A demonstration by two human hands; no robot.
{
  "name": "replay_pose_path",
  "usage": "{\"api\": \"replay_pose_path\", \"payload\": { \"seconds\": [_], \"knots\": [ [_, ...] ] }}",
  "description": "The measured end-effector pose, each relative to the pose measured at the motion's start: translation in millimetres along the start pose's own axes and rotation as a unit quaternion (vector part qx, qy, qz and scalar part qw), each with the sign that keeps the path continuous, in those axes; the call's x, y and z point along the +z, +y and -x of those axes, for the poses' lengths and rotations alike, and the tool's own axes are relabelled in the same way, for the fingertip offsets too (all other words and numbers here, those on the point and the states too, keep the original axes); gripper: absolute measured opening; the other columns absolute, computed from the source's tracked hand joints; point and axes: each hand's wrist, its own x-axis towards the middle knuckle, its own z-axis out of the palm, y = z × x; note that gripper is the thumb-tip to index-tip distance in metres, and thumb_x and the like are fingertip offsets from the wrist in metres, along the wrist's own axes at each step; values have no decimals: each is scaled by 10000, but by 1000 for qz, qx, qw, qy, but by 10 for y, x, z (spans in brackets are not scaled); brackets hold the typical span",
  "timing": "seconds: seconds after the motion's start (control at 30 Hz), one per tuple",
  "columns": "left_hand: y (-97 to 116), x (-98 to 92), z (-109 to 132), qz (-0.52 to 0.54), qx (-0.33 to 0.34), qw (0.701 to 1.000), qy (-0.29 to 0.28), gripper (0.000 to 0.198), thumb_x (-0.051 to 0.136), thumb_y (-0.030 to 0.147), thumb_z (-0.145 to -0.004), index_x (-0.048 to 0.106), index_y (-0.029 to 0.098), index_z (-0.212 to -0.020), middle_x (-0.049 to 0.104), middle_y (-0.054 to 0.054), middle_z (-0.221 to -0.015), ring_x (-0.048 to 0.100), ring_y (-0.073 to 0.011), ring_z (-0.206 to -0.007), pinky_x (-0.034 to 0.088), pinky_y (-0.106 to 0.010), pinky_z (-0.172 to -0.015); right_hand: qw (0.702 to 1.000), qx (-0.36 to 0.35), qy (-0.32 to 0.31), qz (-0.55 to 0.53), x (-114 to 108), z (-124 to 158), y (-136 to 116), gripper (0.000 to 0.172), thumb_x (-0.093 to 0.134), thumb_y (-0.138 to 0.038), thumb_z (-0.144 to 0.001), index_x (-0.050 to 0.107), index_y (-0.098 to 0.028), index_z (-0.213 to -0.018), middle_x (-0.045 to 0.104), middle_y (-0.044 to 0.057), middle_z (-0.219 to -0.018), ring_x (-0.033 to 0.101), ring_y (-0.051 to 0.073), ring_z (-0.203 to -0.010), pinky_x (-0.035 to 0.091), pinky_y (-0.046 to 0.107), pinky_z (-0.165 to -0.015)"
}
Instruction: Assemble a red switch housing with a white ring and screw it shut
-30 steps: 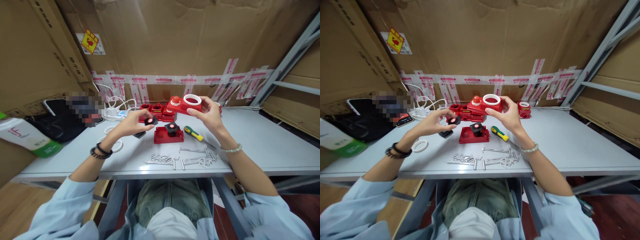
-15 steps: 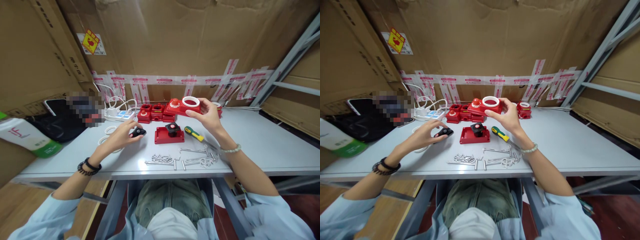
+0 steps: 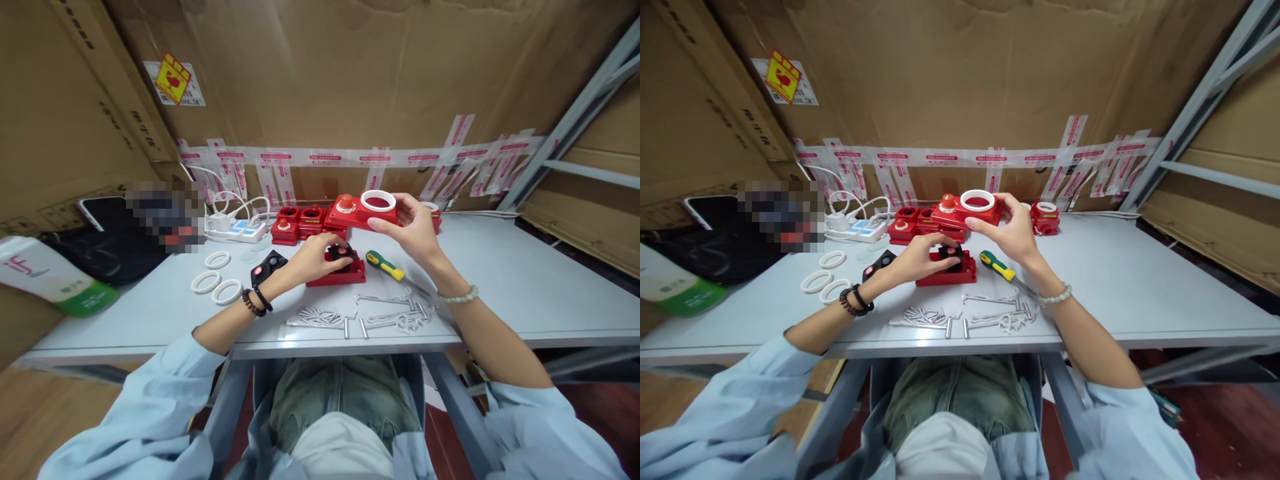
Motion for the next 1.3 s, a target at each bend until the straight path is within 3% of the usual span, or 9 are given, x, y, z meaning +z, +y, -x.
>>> {"api": "replay_pose_path", "payload": {
  "seconds": [0.4,0.67,0.8,0.9,1.03,1.13,1.23,1.3],
  "knots": [
    [-4,-66,2,47,-4,999,-27,299,725,288,-808,691,173,-1082,757,-59,-1105,704,-214,-1027,534,-325,-930,1000,10,-7,18,4,6,9,532,888,-452,-581,641,-208,-984,716,76,-1017,673,255,-971,533,489,-934],
    [-24,-59,16,66,-5,997,-35,404,715,308,-819,647,154,-1187,720,-112,-1203,680,-231,-1110,506,-388,-1014,1000,16,-14,18,12,22,-3,525,889,-451,-579,637,-219,-978,716,65,-1019,671,244,-965,536,477,-931],
    [36,-107,16,65,8,998,-18,443,694,338,-846,606,168,-1245,688,-119,-1273,653,-239,-1169,496,-407,-1031,999,20,-17,23,17,27,-22,513,886,-454,-583,640,-227,-973,719,59,-1013,674,247,-969,535,486,-943],
    [15,-259,22,38,4,999,13,359,607,329,-905,605,175,-1229,705,-108,-1233,667,-223,-1117,514,-386,-987,999,23,-12,29,17,29,-29,519,887,-454,-583,645,-228,-983,721,62,-1022,675,252,-983,532,493,-955],
    [-295,-632,129,-99,-80,991,35,271,523,277,-892,659,155,-1093,738,-102,-1106,685,-226,-1003,529,-355,-903,999,22,-9,34,11,29,-18,526,887,-454,-584,647,-224,-992,722,68,-1041,674,260,-1008,531,499,-965],
    [-651,-927,296,-251,-189,948,43,258,522,271,-850,691,161,-1010,744,-108,-1057,679,-251,-957,508,-350,-872,999,19,-10,38,10,27,-10,531,885,-457,-588,648,-222,-1001,721,70,-1053,671,264,-1024,531,503,-967],
    [-923,-1098,459,-332,-301,893,-39,298,553,359,-840,702,150,-991,752,-131,-1026,691,-284,-927,498,-331,-783,999,19,-11,33,14,21,-9,551,890,-460,-576,648,-214,-1005,721,79,-1050,670,268,-1020,529,509,-965],
    [-1029,-1121,528,-346,-329,875,-76,356,564,420,-839,700,137,-1009,748,-152,-1060,694,-300,-957,492,-327,-776,999,24,-12,30,17,18,-10,560,892,-465,-568,646,-213,-1004,720,80,-1047,670,269,-1013,529,511,-960]
  ]
}}
